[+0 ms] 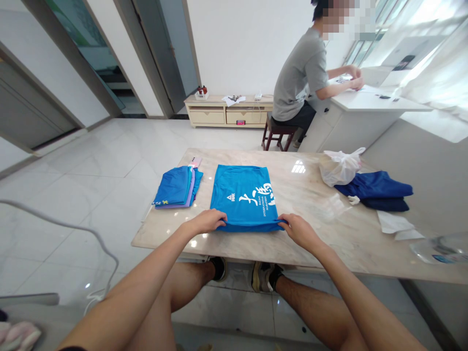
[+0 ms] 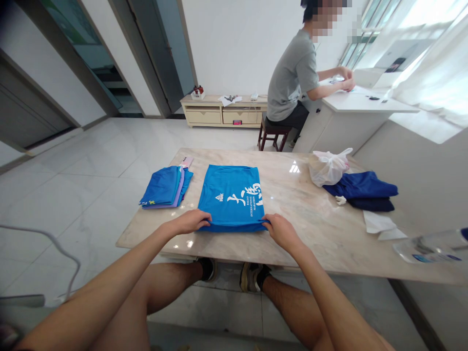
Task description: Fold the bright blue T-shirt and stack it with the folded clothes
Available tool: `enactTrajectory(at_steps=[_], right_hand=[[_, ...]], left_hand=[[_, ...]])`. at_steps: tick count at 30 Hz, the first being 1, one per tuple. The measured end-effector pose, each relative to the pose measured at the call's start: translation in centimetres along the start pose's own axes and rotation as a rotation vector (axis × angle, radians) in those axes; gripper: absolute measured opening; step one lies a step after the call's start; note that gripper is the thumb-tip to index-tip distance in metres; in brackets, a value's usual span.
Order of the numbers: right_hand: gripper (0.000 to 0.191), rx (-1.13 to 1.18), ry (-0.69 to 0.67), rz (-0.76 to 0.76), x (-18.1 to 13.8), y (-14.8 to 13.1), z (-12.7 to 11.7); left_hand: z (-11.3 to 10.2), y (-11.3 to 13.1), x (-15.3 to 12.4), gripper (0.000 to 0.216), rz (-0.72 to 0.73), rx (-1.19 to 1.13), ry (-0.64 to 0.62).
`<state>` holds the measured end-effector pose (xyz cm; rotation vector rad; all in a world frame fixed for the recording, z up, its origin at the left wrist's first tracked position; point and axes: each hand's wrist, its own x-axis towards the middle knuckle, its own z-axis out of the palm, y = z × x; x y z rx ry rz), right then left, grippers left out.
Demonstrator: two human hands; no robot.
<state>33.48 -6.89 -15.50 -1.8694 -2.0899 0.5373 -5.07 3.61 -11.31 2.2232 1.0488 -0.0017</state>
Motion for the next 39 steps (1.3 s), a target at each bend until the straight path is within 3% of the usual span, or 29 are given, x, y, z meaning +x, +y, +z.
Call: enactTrajectory(at_steps=[12,16,21,25,30,35,37,39], right_hand=[[0.02,0.099,0.024,-0.003,0.0,-0.2,-0.2],[0.023,0.3,0.092,-0.007,0.1,-1.1,-1.7],[0.035,0.473,0.075,-0.013,0.0,-2.1,-4.2],[0.043,0.572,-0.106,0.003,-0.6,-2.4,-5.5],[0.055,0.619,-0.465,0.018,-2.1,-2.4,-6.9],[0.054,0.727,-0.88,0.062,-3.5,-2.7,-6.9],[0.053,0.736,-0.91,0.062,-3.5,-2.8,-6.6],[0.054,0.723,-0.826,0.066,-3.1,-2.5,-6.2]], left_hand=[[0.2,-0.6,-0.2,0.017,-0.025,-0.056,-0.018],[-0.9,-0.7,-0.5,0.023,0.02,-0.113,0.015],[-2.7,-0.6,-1.1,0.032,0.016,-0.206,0.059],[-3.8,0.5,-2.3,0.036,0.017,-0.221,-0.015],[-5.1,2.5,-4.6,0.038,-0.003,-0.237,-0.286],[-5.6,3.7,-6.2,0.034,0.001,-0.277,-0.532],[-5.4,3.3,-6.1,0.032,0.008,-0.29,-0.533],[-4.8,2.5,-5.5,0.032,0.007,-0.289,-0.451]])
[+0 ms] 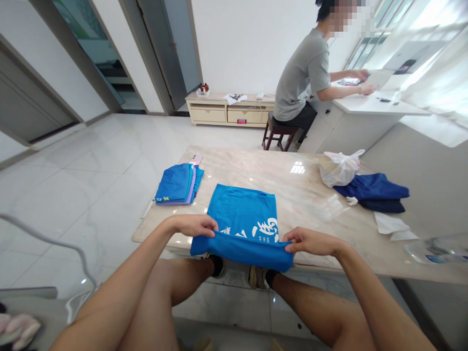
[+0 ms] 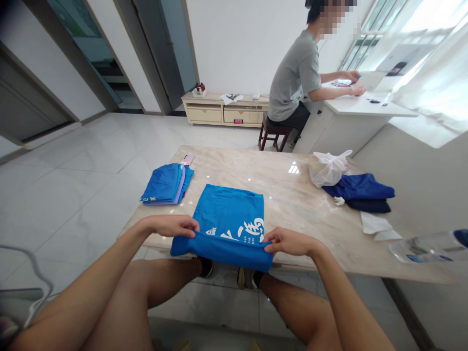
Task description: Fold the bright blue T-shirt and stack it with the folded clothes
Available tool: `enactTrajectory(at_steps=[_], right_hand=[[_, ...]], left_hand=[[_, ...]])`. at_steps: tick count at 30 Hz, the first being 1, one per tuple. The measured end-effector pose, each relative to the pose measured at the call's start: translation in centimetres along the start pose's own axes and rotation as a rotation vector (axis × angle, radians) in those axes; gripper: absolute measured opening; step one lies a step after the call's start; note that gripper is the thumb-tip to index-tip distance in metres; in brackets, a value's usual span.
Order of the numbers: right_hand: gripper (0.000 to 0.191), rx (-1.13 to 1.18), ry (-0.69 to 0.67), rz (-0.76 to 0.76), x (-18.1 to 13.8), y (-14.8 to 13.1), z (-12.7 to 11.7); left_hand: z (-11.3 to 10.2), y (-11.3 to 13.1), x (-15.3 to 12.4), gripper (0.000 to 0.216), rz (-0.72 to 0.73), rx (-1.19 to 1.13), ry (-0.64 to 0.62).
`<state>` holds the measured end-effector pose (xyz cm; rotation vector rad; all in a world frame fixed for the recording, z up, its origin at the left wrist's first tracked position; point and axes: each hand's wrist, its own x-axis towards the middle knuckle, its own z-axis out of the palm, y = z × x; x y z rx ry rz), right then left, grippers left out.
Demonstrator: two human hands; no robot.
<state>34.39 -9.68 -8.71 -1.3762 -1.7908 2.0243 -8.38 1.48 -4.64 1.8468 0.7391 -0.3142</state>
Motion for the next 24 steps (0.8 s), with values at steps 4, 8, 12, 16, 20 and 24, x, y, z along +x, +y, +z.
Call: enactTrajectory(at_steps=[4,8,12,16,20,24], right_hand=[[0.058,-0.004,0.321,-0.046,2.1,1.1,-1.2],[0.047,0.025,0.758,-0.041,6.0,2.3,-1.7],[0.035,-0.098,0.979,0.138,9.7,2.8,-1.4],[0.028,-0.169,0.97,0.265,11.5,3.5,-1.4],[0.025,-0.226,0.907,0.337,11.7,4.5,-1.6],[0.015,-0.313,0.864,0.291,11.6,4.6,-1.1]], left_hand=[[-0.4,-2.5,2.7,0.037,0.024,-0.028,0.323],[-0.8,-4.4,5.6,0.042,0.043,-0.124,0.587],[-0.6,-5.5,7.5,0.054,-0.14,-0.323,0.683],[0.5,-6.3,8.5,0.081,-0.317,-0.43,0.624],[1.3,-7.0,9.2,0.092,-0.472,-0.454,0.598],[1.4,-7.4,9.8,0.085,-0.538,-0.329,0.62]])
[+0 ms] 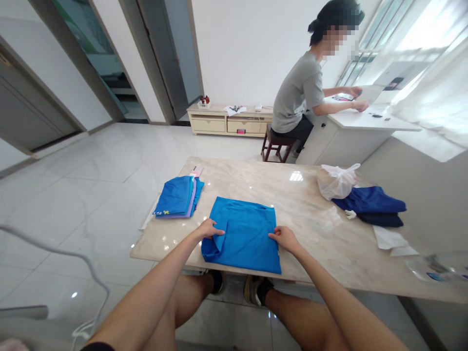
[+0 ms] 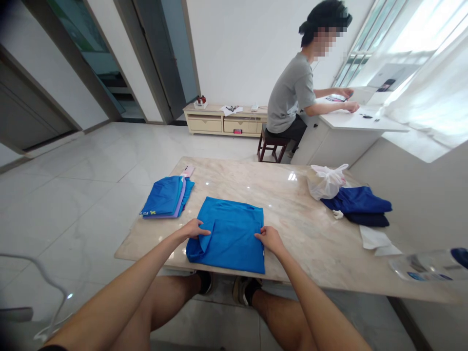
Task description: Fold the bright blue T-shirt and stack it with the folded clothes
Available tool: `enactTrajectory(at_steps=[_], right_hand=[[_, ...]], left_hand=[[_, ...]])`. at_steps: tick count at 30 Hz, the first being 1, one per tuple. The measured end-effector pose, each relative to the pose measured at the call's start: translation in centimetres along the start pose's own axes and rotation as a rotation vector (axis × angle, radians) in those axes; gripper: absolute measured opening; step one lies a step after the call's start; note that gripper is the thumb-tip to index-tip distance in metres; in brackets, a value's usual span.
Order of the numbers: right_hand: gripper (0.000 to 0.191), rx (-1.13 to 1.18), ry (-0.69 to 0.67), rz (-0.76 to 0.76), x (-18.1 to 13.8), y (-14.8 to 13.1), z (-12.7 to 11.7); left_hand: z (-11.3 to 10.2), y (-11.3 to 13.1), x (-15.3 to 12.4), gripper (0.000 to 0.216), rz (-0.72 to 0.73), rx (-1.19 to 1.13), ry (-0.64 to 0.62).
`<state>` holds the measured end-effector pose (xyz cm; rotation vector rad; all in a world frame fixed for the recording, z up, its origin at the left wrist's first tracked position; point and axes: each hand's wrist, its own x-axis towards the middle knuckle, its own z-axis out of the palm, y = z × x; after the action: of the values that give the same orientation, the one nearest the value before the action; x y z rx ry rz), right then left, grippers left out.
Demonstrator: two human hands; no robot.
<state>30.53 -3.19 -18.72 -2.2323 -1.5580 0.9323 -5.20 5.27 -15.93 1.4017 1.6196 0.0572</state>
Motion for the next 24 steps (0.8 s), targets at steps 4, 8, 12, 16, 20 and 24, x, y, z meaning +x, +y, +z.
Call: enactTrajectory(at_steps=[4,8,12,16,20,24], right_hand=[[0.015,-0.055,-0.015,-0.07,-0.5,-0.3,0.2],[0.019,-0.094,-0.115,-0.072,-0.7,-0.1,-0.3],[0.039,-0.1,-0.319,-0.017,-1.4,0.4,-1.2],[0.044,-0.065,-0.405,0.002,-2.0,0.8,-2.6],[0.036,-0.02,-0.39,-0.025,-1.4,1.4,-4.3],[0.023,0.179,-0.194,-0.003,-0.2,1.7,-4.6]], left_hand=[[0.3,0.2,0.1,0.057,0.078,0.195,0.035],[0.7,0.5,-0.3,0.032,0.158,0.35,-0.111],[0.5,0.6,-1.1,0.037,0.155,0.418,-0.351],[-1.1,1.0,-2.1,0.027,0.195,0.35,-0.447],[-3.2,1.3,-2.6,0.037,0.23,0.155,-0.464],[-3.7,1.4,-2.0,0.057,0.257,-0.193,-0.287]])
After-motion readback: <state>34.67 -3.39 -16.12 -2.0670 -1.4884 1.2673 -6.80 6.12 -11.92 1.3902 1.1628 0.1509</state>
